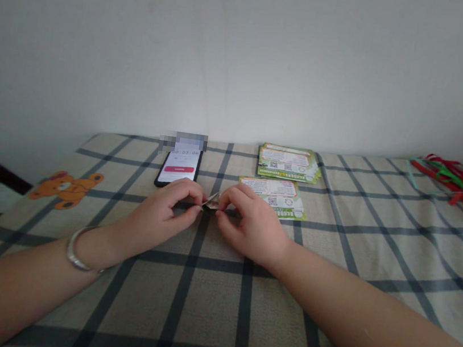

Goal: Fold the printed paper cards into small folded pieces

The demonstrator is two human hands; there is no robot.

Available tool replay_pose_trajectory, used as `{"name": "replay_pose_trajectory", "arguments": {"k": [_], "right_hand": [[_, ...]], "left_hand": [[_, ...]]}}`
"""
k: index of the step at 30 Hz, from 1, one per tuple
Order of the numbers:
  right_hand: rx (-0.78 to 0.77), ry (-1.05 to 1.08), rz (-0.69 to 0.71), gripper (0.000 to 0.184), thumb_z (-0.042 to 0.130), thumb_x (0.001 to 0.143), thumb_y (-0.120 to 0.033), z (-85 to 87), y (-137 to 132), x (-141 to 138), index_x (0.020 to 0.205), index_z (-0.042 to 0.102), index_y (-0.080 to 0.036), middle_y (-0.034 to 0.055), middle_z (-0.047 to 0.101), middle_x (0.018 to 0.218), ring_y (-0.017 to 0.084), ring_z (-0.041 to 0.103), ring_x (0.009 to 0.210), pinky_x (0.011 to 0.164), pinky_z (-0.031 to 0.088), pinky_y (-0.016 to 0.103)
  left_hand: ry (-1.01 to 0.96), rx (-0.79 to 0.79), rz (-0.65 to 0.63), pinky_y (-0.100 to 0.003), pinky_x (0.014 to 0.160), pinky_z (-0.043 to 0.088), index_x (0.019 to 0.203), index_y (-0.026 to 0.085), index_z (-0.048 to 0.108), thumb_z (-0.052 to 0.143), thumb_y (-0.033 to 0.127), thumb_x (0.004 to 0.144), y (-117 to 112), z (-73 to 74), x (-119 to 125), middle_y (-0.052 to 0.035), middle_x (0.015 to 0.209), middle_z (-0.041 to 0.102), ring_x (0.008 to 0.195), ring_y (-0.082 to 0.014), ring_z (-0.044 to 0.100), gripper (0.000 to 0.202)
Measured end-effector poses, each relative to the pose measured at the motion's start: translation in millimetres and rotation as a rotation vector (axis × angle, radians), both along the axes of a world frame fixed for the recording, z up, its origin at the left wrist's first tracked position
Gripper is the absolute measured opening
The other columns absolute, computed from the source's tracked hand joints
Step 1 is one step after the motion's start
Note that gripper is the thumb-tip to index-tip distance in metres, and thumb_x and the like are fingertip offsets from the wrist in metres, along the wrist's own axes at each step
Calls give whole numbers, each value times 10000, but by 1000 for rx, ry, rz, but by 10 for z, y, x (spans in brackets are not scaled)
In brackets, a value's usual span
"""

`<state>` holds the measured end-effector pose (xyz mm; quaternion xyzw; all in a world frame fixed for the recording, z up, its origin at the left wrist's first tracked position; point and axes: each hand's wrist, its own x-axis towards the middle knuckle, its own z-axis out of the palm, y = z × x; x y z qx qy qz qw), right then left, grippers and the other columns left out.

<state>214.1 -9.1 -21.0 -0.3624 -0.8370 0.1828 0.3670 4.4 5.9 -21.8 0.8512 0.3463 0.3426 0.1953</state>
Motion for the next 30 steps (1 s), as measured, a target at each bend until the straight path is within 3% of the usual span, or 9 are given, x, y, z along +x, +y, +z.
{"name": "replay_pose_trajectory", "arguments": {"k": [16, 22, 30], "right_hand": [[-35, 18, -134, 102, 515, 815, -128, -30, -4, 9, 855, 484, -217, 38, 611, 902, 175, 586, 838, 764, 471, 345], [-123, 155, -126, 122, 506, 824, -139, -75, 31, 39, 921, 510, -212, 36, 609, 920, 167, 589, 864, 762, 484, 335], [-233, 294, -98, 106, 470, 793, -121, -108, 59, 39, 840, 472, -217, 45, 584, 951, 186, 572, 934, 810, 471, 375]], "left_hand": [[-115, 13, -30, -275, 767, 456, 856, 180, 516, 474, 66, 832, -8, 24, -8, -9, 876, 552, 836, -132, 539, 124], [-169, -84, -35, -280, 736, 481, 868, 180, 529, 471, 122, 856, -21, 27, -11, -22, 881, 560, 825, -139, 553, 83], [-289, -204, -63, -290, 770, 509, 898, 179, 536, 477, 129, 837, 14, -36, -18, -27, 899, 571, 851, -137, 579, 98]]}}
